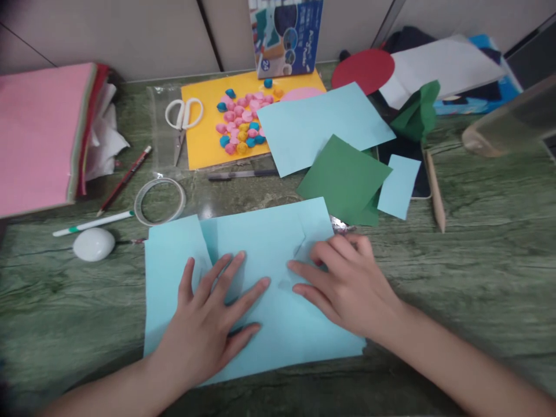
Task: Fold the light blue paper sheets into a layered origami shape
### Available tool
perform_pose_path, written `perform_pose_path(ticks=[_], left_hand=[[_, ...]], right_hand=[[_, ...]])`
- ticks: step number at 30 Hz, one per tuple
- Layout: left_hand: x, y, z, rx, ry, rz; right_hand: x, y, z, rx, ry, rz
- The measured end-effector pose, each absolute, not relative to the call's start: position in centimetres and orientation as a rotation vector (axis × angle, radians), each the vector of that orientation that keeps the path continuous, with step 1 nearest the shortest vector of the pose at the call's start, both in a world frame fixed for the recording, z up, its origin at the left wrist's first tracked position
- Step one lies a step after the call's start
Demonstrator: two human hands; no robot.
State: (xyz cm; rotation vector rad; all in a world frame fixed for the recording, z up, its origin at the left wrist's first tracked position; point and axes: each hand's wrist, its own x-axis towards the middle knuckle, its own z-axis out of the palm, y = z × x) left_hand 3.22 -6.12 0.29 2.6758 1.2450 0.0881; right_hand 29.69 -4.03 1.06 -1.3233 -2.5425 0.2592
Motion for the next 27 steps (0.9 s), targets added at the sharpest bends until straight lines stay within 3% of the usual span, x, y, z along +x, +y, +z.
perform_pose_path(ticks=[8,27], left_hand=[[3.3,-6.2,0.0,2.754,1.173,0.126],[0.9,-8.0,2.5,2.648,0.863,0.055]], right_hand=[[30.3,-2.6,0.9,-1.482,-2.519,-0.016],[30.3,-2.6,0.4,-1.511,-2.500,-0.042]])
